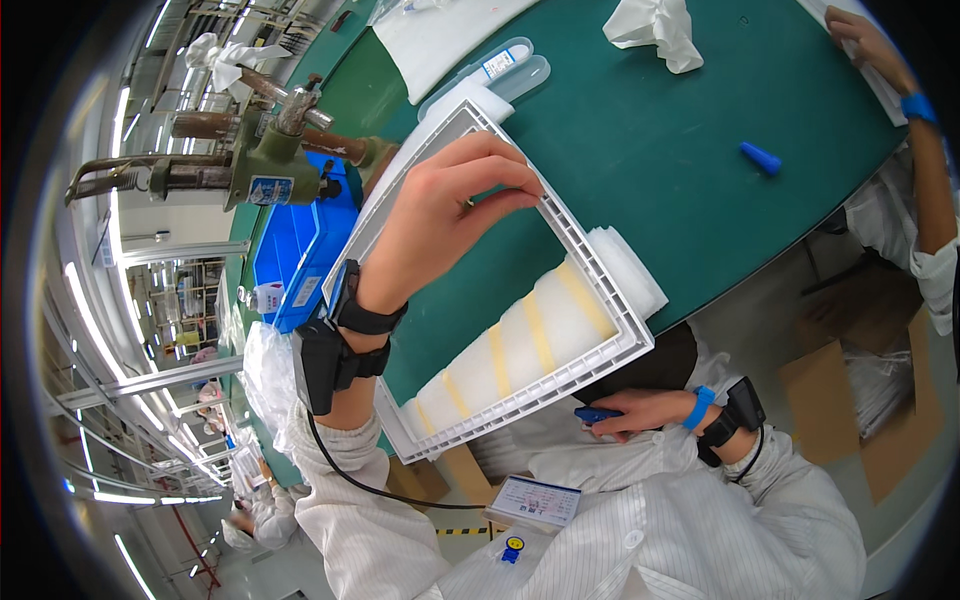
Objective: Assembling and inspecting white plastic lighting fixture frames at a factory workbench using a manual press and hand tools.
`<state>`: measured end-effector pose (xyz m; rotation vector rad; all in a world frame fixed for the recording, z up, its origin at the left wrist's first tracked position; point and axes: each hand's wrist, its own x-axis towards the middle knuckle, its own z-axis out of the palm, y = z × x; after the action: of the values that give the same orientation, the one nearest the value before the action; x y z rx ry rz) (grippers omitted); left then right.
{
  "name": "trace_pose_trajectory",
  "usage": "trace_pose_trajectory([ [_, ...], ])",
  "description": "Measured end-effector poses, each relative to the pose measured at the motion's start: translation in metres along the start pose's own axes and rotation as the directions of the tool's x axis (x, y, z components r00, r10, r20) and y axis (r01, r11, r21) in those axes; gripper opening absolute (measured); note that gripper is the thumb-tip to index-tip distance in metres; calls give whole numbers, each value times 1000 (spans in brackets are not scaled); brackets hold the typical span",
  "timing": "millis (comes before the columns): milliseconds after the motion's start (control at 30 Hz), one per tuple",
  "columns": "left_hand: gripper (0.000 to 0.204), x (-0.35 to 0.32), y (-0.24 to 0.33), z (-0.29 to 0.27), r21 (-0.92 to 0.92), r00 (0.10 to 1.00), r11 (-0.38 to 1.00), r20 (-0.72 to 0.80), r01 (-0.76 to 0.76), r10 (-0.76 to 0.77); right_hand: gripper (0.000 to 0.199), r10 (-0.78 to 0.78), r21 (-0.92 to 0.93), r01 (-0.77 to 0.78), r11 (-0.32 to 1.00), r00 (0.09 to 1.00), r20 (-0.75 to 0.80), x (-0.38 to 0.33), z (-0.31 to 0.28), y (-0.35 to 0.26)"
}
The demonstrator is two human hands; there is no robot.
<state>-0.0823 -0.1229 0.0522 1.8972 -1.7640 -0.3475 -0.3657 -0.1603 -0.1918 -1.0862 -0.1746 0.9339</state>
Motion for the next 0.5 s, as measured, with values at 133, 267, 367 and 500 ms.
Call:
trace_pose_trajectory([
  [133,15,3,-5,3,-11,999,1000,32,-5,5,42,-63,46,64,997,998,-19,0,1,0],
  [267,16,1,-10,4,-11,1000,1000,25,-13,13,43,-55,63,55,997,998,-5,2,0,-1],
  [367,16,3,-13,5,-2,999,999,18,-48,48,44,-67,66,67,996,998,-15,2,-1,-2],
  [500,17,4,-15,6,-11,998,998,3,-60,60,43,-63,61,63,996,998,2,3,-2,-2],
])
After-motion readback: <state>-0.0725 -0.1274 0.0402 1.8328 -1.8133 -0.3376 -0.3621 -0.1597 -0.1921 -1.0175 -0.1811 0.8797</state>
